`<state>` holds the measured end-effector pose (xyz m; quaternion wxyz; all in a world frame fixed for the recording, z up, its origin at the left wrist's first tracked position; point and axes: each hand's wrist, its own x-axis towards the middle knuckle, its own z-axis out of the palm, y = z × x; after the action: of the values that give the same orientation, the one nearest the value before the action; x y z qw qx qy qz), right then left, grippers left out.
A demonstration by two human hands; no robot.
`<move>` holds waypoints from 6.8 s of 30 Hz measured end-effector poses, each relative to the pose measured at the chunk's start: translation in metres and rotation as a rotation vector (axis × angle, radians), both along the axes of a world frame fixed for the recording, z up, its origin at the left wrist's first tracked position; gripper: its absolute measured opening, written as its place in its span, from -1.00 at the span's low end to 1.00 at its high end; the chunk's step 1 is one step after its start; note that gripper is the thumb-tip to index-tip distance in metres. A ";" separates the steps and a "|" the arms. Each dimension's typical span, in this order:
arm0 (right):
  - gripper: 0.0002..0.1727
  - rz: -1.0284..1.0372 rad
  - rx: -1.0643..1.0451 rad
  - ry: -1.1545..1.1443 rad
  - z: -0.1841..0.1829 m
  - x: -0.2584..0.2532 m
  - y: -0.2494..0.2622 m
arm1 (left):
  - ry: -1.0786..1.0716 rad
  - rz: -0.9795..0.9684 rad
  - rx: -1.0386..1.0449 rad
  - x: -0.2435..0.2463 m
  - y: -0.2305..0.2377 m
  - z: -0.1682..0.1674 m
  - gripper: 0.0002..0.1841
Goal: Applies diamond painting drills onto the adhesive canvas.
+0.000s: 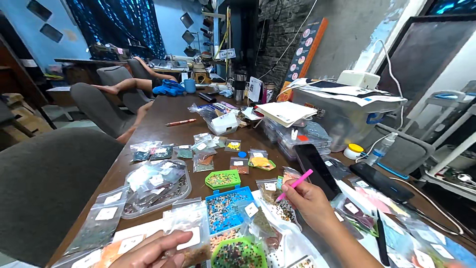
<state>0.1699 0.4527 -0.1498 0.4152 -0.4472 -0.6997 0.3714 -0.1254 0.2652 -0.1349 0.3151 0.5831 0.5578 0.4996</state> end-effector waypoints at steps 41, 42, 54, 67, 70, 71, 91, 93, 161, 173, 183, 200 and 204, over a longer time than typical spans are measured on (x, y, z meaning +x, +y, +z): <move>-0.75 0.014 0.055 -0.117 -0.001 -0.005 -0.002 | 0.012 -0.007 0.014 0.002 -0.002 0.002 -0.71; -0.76 0.008 0.036 -0.098 0.000 -0.005 -0.002 | 0.014 -0.005 0.012 0.002 -0.002 0.002 -0.71; -0.74 0.070 -0.012 0.139 0.021 -0.013 -0.022 | 0.048 -0.032 -0.036 0.007 0.000 0.006 -0.68; -0.69 0.108 0.201 0.121 0.030 -0.019 -0.045 | 0.021 0.036 -0.024 0.019 0.001 0.004 -0.67; -0.69 -0.053 0.095 0.067 0.024 -0.006 -0.023 | 0.040 0.056 -0.004 0.017 0.002 0.003 -0.69; -0.68 -0.078 0.082 0.038 0.022 -0.006 -0.019 | 0.044 0.055 -0.008 0.017 0.002 0.003 -0.68; -0.65 0.072 0.146 -0.131 -0.009 -0.017 0.021 | 0.096 0.018 -0.001 0.011 0.001 0.005 -0.67; -0.66 0.070 0.154 -0.112 -0.011 -0.019 0.021 | 0.098 0.016 -0.007 0.010 0.001 0.006 -0.67; -0.68 0.099 0.121 -0.260 -0.004 -0.018 0.022 | 0.116 -0.032 -0.010 0.017 0.001 0.003 -0.68; -0.66 0.081 0.044 -0.237 0.002 -0.021 0.018 | 0.112 -0.012 -0.011 0.014 -0.001 0.003 -0.67; -0.66 0.107 0.151 -0.160 0.012 -0.030 -0.002 | 0.100 0.026 -0.048 0.011 0.006 0.000 -0.72; -0.69 0.493 -0.043 -0.035 0.029 -0.102 -0.114 | 0.045 0.069 -0.142 -0.004 0.015 0.005 -0.72; -0.69 0.516 -0.070 -0.023 0.020 -0.107 -0.123 | 0.033 0.059 -0.138 -0.003 0.016 0.005 -0.72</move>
<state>0.0629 0.3297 -0.1302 0.2828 -0.2722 -0.7821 0.4839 -0.1283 0.2813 -0.1297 0.3304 0.5514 0.6130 0.4593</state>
